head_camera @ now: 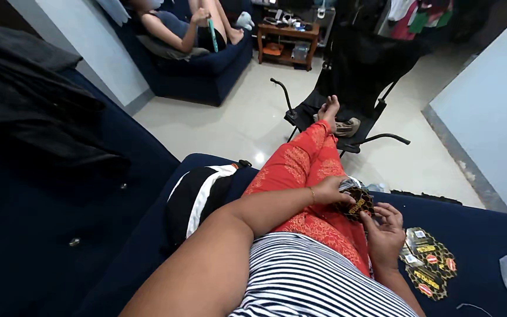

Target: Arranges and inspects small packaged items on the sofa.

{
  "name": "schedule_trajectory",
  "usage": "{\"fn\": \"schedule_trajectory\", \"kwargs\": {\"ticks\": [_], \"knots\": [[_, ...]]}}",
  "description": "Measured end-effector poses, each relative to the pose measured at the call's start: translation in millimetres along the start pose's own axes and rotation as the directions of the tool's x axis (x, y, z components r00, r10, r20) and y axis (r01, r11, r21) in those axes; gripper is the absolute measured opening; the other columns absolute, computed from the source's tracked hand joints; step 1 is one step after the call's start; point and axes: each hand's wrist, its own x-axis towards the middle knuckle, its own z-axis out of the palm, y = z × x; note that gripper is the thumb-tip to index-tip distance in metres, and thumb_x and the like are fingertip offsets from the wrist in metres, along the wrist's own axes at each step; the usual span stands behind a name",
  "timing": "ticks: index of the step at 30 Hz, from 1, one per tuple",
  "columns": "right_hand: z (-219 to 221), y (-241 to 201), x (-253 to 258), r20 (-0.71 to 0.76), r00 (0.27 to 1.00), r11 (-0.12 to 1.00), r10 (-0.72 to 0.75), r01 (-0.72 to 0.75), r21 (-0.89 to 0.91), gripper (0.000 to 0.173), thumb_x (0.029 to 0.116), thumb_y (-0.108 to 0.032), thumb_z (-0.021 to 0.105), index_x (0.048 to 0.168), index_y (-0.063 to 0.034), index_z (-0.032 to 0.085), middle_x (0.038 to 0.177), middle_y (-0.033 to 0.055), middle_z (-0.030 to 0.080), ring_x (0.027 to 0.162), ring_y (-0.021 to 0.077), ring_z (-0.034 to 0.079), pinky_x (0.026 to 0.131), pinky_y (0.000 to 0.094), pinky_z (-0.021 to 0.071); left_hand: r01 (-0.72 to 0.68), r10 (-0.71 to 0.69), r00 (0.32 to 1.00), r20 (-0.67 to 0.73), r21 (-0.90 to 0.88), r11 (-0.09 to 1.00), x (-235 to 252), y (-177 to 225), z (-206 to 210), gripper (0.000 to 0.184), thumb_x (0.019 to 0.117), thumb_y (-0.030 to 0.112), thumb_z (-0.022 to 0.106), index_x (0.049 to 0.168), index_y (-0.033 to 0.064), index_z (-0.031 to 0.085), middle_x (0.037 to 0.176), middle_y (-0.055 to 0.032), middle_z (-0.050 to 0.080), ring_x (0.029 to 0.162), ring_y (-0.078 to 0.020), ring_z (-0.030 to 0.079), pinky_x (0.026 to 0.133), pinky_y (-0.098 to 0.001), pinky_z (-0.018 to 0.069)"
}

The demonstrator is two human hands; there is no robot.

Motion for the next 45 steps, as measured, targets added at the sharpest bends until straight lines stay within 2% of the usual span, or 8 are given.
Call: {"fn": "schedule_trajectory", "kwargs": {"ticks": [3,10,18,28,33,36,38,45], "knots": [[-8,-1,2,0.095,0.987,0.974,0.129,-0.144,0.177,0.032,0.0743,0.004,0.076,0.104,-0.0050,0.069,0.101,-0.0009,0.072,0.087,0.0081,0.071,0.080,0.0245,0.0619,-0.030,0.030,0.999,0.011,-0.016,0.999,1,-4,-1,0.048,0.0879,0.009,0.078,0.128,-0.0096,0.059,0.117,-0.0254,0.067,0.110,-0.0302,0.066,0.101,-0.0457,0.0510],[-26,-5,12,0.304,0.858,0.876,0.415,-0.467,0.121,0.042,0.0606,0.008,0.077,0.099,-0.0053,0.069,0.085,0.0015,0.073,0.071,0.0097,0.070,0.066,0.0267,0.0619,-0.036,0.037,0.998,0.047,-0.016,0.999,0,-7,-1,0.049,0.0874,0.006,0.078,0.130,-0.0088,0.059,0.118,-0.0260,0.067,0.111,-0.0320,0.066,0.101,-0.0488,0.0509],[-59,3,35,0.269,0.910,0.944,0.314,-0.330,0.013,0.016,0.0867,-0.002,0.063,0.098,-0.0041,0.074,0.087,-0.0033,0.073,0.069,0.0039,0.065,0.066,0.0211,0.0570,-0.093,0.095,0.990,0.104,-0.024,0.995,-2,-2,-3,0.046,0.0864,0.003,0.077,0.127,-0.0095,0.060,0.115,-0.0259,0.068,0.106,-0.0318,0.068,0.098,-0.0489,0.0528],[-14,1,55,0.169,0.908,0.865,0.383,-0.417,0.280,0.022,0.0967,0.006,0.053,0.102,-0.0043,0.072,0.084,-0.0064,0.073,0.068,0.0011,0.066,0.066,0.0177,0.0578,-0.102,0.142,0.903,0.405,-0.118,0.988,-17,32,6,0.044,0.0824,-0.006,0.076,0.124,-0.0112,0.061,0.109,-0.0247,0.069,0.099,-0.0267,0.068,0.091,-0.0443,0.0550],[-5,2,24,0.239,0.916,0.900,0.323,-0.375,0.221,0.020,0.1010,-0.006,0.049,0.104,0.0047,0.065,0.087,0.0012,0.072,0.080,0.0011,0.067,0.077,0.0202,0.0579,-0.099,0.180,0.951,0.253,-0.302,0.948,-18,32,2,0.048,0.0841,-0.004,0.075,0.129,-0.0102,0.059,0.115,-0.0210,0.068,0.103,-0.0204,0.068,0.095,-0.0387,0.0555],[-6,15,0,0.199,0.940,0.959,0.278,-0.263,-0.101,0.030,0.0874,0.001,0.068,0.114,0.0123,0.062,0.099,0.0089,0.071,0.091,0.0058,0.067,0.088,0.0265,0.0556,-0.085,0.114,0.993,0.029,-0.484,0.871,-18,35,-2,0.050,0.0868,-0.003,0.072,0.133,-0.0098,0.054,0.118,-0.0175,0.066,0.105,-0.0157,0.066,0.097,-0.0356,0.0551],[1,16,-4,0.183,0.958,0.959,0.219,-0.177,-0.221,0.014,0.0834,-0.007,0.075,0.094,0.0022,0.073,0.084,0.0023,0.074,0.077,0.0017,0.070,0.076,0.0238,0.0601,-0.108,0.081,0.994,-0.072,-0.533,0.840,-15,34,-4,0.054,0.0880,-0.002,0.071,0.137,-0.0101,0.050,0.121,-0.0173,0.065,0.106,-0.0144,0.066,0.098,-0.0340,0.0547],[-32,32,9,0.318,0.948,0.904,-0.014,0.148,-0.401,0.022,0.0961,-0.013,0.064,0.103,0.0051,0.074,0.097,0.0162,0.073,0.088,0.0199,0.071,0.083,0.0381,0.0594,-0.015,0.005,0.999,-0.042,-0.236,0.972,-16,18,-12,0.051,0.0897,0.007,0.075,0.136,-0.0053,0.057,0.124,-0.0190,0.066,0.111,-0.0176,0.066,0.102,-0.0369,0.0527]]}}
